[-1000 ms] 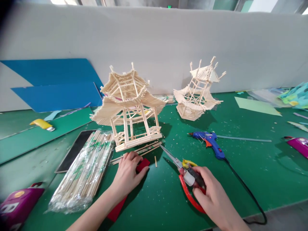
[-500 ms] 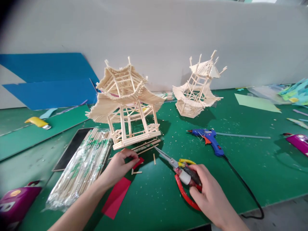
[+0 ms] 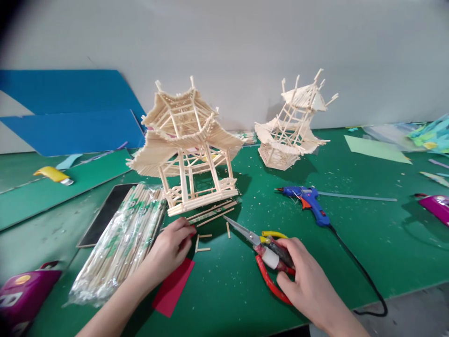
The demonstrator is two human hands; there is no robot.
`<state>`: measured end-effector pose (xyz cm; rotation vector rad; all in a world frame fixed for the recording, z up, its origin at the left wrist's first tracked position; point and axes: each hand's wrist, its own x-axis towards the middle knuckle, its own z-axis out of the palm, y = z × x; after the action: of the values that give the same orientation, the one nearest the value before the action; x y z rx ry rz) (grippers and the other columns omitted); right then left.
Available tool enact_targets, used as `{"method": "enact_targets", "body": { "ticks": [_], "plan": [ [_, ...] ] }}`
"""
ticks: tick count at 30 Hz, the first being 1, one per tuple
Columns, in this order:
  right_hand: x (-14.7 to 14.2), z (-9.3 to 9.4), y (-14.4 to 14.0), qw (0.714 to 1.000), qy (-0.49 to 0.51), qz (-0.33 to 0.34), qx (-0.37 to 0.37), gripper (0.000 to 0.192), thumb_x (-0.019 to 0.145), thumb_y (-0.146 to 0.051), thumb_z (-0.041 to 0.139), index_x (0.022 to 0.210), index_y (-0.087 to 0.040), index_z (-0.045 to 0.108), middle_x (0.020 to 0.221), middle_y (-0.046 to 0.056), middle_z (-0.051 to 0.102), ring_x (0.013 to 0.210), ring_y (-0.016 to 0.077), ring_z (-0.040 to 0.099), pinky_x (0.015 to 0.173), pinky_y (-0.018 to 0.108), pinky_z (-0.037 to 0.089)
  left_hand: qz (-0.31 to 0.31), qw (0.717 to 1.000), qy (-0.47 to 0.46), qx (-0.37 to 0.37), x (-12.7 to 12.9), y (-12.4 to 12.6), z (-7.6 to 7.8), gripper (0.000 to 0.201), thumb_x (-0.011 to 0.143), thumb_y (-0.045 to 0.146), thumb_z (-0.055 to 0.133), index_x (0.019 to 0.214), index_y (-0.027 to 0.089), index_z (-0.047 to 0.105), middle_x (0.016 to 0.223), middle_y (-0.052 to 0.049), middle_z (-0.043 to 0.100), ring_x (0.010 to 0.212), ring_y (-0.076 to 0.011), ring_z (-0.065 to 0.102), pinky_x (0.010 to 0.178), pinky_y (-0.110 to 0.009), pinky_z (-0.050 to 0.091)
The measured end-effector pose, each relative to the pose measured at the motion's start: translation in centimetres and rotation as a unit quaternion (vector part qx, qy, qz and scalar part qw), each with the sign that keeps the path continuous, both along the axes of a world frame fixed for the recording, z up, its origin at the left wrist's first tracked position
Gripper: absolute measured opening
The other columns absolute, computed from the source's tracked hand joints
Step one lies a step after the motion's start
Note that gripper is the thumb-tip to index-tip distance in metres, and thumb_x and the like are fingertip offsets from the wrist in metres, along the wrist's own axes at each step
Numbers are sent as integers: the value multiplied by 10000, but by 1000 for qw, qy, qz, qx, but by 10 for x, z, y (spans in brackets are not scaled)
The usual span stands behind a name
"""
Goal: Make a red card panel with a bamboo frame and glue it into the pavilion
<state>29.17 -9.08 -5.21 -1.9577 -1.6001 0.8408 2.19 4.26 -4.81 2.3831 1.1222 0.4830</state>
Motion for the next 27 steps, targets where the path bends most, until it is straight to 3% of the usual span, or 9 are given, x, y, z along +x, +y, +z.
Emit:
{"method": "enact_targets", "body": {
  "ticks": [7,16,27],
  "plan": [
    [0,-1,1,1000,-2,0,-3,356,717,-100,423,1041,-245,405,1017,41,525,925,192,568,813,316,479,5,998,43,35,5,-6,-3,195,813,208,430,749,160,608,792,-87,559,765,-210,558,716,-355,484],
    [-5,4,3,1000,-5,5,-13,366,722,-81,406,1045,-254,397,1020,29,495,921,171,554,827,299,460,79,990,110,43,17,-12,-4,155,763,147,465,635,163,551,711,-78,554,697,-217,575,657,-340,480],
    [-4,0,3,1000,-26,-4,-9,356,727,-86,411,1040,-255,396,1036,39,471,905,183,542,807,328,457,109,983,140,56,21,-18,-6,177,757,134,454,598,176,520,668,-60,545,664,-199,564,628,-303,448]
  ]
}}
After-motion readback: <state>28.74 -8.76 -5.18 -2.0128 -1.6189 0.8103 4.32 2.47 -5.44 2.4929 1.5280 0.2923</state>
